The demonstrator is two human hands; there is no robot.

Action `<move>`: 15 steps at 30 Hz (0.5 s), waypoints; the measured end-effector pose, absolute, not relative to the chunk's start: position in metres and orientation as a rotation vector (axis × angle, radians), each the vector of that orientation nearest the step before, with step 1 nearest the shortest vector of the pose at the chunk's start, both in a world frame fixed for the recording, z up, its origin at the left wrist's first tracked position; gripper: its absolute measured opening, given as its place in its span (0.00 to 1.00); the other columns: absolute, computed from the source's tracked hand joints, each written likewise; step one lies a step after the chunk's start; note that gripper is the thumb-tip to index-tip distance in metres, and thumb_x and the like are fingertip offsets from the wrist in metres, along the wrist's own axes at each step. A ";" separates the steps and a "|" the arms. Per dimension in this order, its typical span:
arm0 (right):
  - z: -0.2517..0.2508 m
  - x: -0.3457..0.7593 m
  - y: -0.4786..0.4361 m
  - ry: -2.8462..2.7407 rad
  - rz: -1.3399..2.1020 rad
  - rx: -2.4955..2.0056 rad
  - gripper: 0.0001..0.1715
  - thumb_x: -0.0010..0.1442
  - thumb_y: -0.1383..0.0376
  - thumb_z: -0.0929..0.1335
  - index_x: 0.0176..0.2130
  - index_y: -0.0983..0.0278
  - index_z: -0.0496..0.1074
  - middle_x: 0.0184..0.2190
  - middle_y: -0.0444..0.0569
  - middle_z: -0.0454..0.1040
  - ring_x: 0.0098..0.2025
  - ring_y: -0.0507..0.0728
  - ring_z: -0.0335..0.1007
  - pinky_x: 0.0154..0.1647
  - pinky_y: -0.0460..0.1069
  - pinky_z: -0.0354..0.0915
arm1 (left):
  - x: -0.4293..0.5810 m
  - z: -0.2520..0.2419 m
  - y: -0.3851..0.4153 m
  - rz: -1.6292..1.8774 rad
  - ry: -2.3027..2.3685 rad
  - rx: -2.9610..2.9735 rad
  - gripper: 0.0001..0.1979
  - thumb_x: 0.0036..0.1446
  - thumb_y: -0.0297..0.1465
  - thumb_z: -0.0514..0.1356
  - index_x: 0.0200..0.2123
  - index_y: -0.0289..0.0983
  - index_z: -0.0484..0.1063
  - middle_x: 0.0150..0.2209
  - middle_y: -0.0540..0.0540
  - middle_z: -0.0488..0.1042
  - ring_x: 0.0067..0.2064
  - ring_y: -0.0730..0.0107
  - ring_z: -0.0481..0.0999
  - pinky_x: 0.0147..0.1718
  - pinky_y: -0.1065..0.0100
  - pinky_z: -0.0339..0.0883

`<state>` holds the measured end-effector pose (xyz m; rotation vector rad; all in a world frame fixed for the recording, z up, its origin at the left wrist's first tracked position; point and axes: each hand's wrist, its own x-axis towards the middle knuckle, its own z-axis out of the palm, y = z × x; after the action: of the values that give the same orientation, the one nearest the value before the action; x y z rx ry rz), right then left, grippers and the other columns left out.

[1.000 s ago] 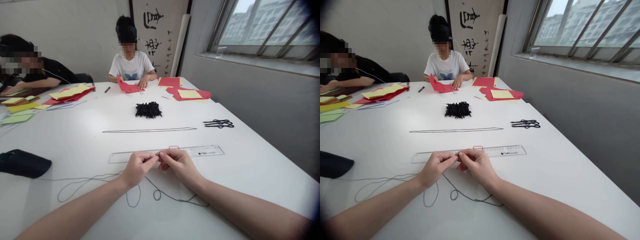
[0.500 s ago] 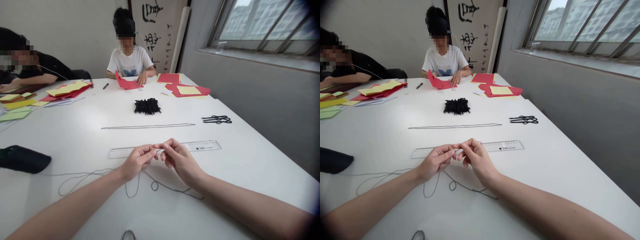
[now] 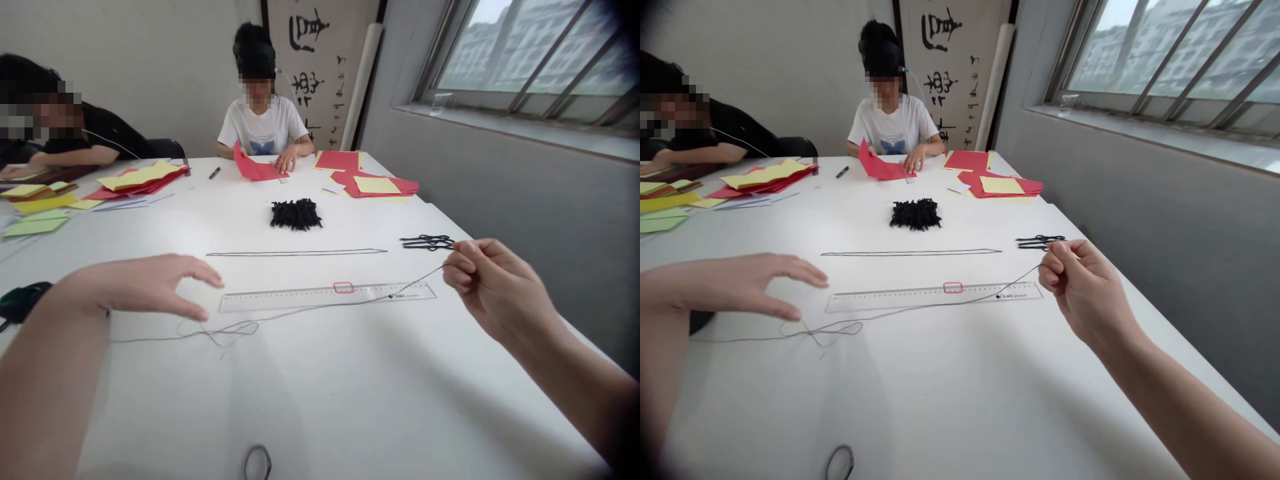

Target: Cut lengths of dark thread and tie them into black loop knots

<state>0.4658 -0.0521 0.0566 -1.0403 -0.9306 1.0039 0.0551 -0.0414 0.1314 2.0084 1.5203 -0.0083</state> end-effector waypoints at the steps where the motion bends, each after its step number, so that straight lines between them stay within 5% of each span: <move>1: 0.061 0.461 -0.056 -1.026 1.002 -1.031 0.15 0.54 0.59 0.72 0.27 0.61 0.62 0.19 0.39 0.55 0.19 0.46 0.52 0.17 0.44 0.49 | 0.064 0.131 -0.044 0.150 1.571 2.033 0.23 0.37 0.39 0.71 0.42 0.48 0.79 0.49 0.48 0.75 0.52 0.51 0.71 0.51 0.64 0.61; 5: 0.084 0.407 -0.078 -1.575 1.126 -0.929 0.13 0.63 0.57 0.64 0.30 0.60 0.60 0.17 0.38 0.60 0.18 0.48 0.57 0.19 0.45 0.54 | 0.139 0.113 -0.065 0.761 1.254 1.954 0.19 0.50 0.41 0.64 0.46 0.43 0.77 0.48 0.47 0.76 0.50 0.57 0.73 0.50 0.63 0.64; 10: 0.094 0.354 -0.092 -1.853 1.132 -0.986 0.09 0.65 0.64 0.59 0.31 0.60 0.57 0.19 0.39 0.63 0.20 0.48 0.58 0.21 0.44 0.58 | 0.190 0.083 -0.088 0.705 1.010 1.701 0.10 0.52 0.39 0.64 0.33 0.41 0.81 0.32 0.49 0.80 0.37 0.63 0.77 0.40 0.66 0.68; 15: 0.080 0.350 -0.079 -1.781 1.242 -0.974 0.09 0.65 0.64 0.58 0.32 0.61 0.56 0.20 0.38 0.61 0.21 0.47 0.57 0.21 0.44 0.58 | 0.178 0.068 -0.081 0.692 1.094 1.634 0.12 0.50 0.41 0.64 0.31 0.38 0.81 0.22 0.48 0.76 0.24 0.70 0.71 0.25 0.69 0.63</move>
<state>0.3504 -0.0787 0.0797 -0.9743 -1.7814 1.2424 0.1778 -0.0812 0.0675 1.6340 1.0938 0.6921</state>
